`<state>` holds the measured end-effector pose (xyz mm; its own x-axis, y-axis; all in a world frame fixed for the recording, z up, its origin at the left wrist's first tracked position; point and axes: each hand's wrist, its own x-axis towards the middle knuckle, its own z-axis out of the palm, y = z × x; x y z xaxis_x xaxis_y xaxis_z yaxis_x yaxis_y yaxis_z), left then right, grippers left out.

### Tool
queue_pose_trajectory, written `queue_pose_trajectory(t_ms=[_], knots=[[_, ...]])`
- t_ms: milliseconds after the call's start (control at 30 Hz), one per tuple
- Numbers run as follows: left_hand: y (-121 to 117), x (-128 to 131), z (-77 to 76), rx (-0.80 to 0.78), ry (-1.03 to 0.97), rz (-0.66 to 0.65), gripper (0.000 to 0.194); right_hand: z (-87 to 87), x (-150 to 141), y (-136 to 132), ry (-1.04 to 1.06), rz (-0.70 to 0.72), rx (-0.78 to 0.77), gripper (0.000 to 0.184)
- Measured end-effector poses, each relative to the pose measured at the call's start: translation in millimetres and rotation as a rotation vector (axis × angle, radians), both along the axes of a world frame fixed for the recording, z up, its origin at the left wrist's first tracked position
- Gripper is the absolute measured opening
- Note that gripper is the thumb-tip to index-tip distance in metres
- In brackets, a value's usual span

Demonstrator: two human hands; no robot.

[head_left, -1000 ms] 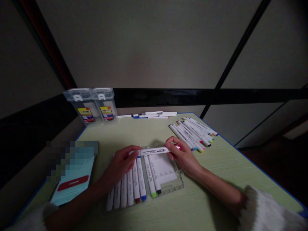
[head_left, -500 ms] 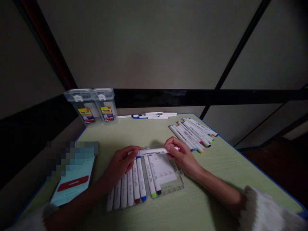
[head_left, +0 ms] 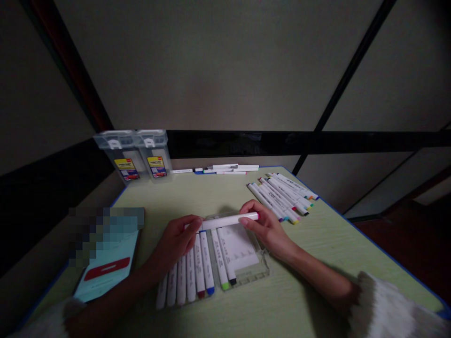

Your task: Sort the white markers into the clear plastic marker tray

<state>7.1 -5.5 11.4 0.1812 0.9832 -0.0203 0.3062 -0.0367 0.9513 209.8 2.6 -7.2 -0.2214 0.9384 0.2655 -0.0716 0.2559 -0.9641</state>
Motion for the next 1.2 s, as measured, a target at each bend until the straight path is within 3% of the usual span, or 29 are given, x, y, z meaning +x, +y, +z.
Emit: queue_pose_trajectory(t_ms=[167, 400, 933, 1200], knots=[[0.5, -1.1, -3.9, -0.037, -0.002, 0.03, 0.037, -2.7, -2.0, 1.9, 0.038, 0.006, -0.077, 0.021], [2.2, -2.6, -4.3, -0.002, 0.023, -0.025, 0.038, -4.2, -2.2, 3.6, 0.065, 0.02, -0.112, 0.041], [2.2, -3.3, -1.2, 0.022, 0.051, -0.079, 0.028, -1.3, -2.8, 3.8, 0.067, -0.046, -0.2, 0.043], [2.2, -3.9, -2.7, 0.112, 0.117, -0.065, 0.021, 0.3, -3.0, 4.2, 0.109, -0.042, -0.244, 0.04]])
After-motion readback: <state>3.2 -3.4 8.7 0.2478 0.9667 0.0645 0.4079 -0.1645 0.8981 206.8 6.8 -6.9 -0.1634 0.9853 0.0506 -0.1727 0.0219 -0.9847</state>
